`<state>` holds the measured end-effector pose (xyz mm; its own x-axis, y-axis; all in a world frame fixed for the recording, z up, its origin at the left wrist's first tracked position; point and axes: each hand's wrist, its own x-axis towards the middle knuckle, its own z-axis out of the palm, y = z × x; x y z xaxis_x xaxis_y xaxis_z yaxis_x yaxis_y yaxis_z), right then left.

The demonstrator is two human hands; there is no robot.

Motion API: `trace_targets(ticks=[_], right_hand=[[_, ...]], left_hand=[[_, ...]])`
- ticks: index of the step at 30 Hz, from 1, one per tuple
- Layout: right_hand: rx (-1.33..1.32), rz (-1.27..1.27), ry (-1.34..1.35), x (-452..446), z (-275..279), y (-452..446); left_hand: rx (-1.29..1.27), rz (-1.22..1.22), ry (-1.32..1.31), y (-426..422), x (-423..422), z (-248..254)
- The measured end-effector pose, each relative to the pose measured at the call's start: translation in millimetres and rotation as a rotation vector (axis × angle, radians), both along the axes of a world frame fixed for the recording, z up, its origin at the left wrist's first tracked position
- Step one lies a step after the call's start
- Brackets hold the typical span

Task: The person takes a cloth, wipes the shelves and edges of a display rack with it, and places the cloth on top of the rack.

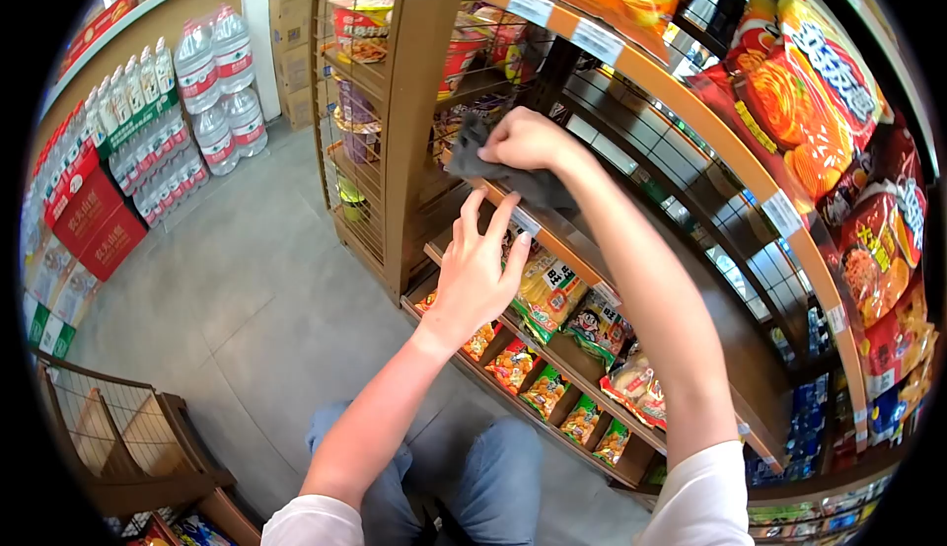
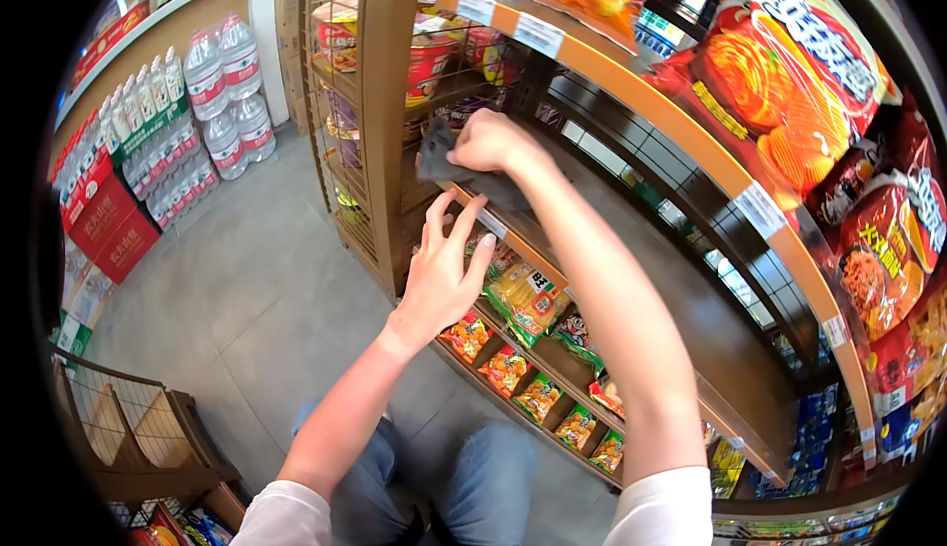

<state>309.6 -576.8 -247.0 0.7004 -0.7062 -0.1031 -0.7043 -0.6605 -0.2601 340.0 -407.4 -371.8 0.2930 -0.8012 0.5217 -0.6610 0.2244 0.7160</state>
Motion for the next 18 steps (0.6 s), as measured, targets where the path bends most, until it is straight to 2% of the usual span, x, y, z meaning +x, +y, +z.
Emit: trace_targets(ticks=[1, 3, 6, 9, 10, 12, 18], right_hand=[[-0.034, -0.011, -0.134, 0, -8, 1], [-0.018, -0.048, -0.161, -12, -11, -1], [0.224, -0.132, -0.075, -46, -3, 1], [0.447, -0.187, -0.102, -80, 2, 4], [0.439, -0.195, -0.105, -88, 2, 3], [0.674, -0.155, -0.187, -98, 0, 3], [0.385, -0.129, 0.002, -83, 2, 10]], left_hand=[[0.002, -0.007, -0.013, -1, -1, -1], [-0.002, 0.011, 0.021, -2, -3, -2], [-0.018, 0.025, -0.005, -1, -3, 1], [-0.041, 0.066, -0.055, -3, -5, -3], [-0.029, 0.061, -0.045, -3, -5, -3], [0.014, 0.072, -0.062, -2, -5, 0], [0.025, -0.003, -0.025, -2, 1, -1]])
